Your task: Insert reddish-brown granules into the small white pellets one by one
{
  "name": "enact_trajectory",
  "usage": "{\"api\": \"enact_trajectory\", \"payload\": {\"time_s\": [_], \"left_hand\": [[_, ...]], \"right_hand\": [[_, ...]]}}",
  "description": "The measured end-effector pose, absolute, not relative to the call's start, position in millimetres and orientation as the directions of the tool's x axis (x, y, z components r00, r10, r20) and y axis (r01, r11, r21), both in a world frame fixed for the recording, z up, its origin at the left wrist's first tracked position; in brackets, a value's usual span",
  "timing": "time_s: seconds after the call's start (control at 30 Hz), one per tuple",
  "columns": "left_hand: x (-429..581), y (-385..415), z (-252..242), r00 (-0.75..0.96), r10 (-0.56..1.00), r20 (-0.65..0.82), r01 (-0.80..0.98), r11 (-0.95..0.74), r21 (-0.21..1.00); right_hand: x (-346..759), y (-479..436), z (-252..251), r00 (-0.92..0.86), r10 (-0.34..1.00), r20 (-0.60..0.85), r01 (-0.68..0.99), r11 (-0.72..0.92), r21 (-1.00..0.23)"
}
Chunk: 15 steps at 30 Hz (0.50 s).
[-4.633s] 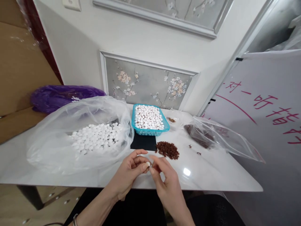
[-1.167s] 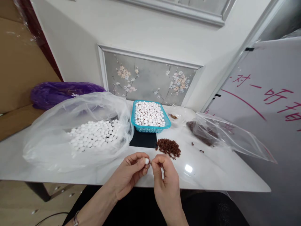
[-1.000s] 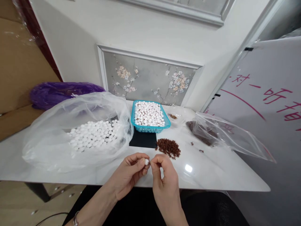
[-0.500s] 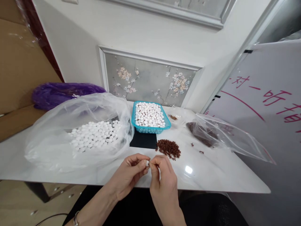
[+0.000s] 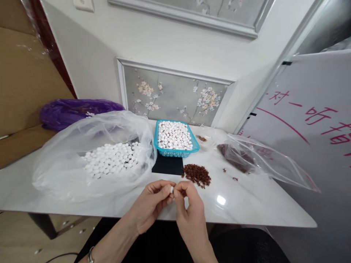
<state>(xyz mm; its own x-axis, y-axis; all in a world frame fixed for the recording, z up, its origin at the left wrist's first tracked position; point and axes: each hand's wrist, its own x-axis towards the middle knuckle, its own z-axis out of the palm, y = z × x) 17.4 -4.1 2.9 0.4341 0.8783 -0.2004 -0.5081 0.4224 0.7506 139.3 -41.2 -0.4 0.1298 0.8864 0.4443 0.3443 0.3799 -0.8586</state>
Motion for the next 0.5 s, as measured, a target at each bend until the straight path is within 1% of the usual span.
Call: {"api": "enact_trajectory", "payload": {"time_s": [0.03, 0.1, 0.2, 0.33, 0.5], "left_hand": [[17.6, -4.4, 3.6, 0.437, 0.875, -0.207, -0.504, 0.430, 0.749], [17.7, -5.0, 4.9, 0.438, 0.870, -0.225, -0.499, 0.444, 0.744], [16.9, -5.7, 5.5, 0.442, 0.869, -0.223, -0.493, 0.443, 0.749], [16.2, -5.6, 4.4, 0.465, 0.865, -0.187, -0.468, 0.420, 0.777], [16.5, -6.0, 4.6, 0.476, 0.867, -0.149, -0.444, 0.383, 0.810]], "right_hand": [[142.8, -41.9, 0.7, 0.109, 0.912, 0.395, 0.288, 0.351, -0.891], [150.9, -42.8, 2.9, 0.064, 0.933, 0.354, 0.241, 0.330, -0.913], [160.2, -43.3, 7.7, -0.012, 0.928, 0.372, 0.272, 0.361, -0.892], [161.4, -44.1, 15.9, -0.122, 0.925, 0.359, 0.308, 0.379, -0.872], [159.6, -44.5, 17.5, -0.120, 0.929, 0.351, 0.333, 0.370, -0.867]]}}
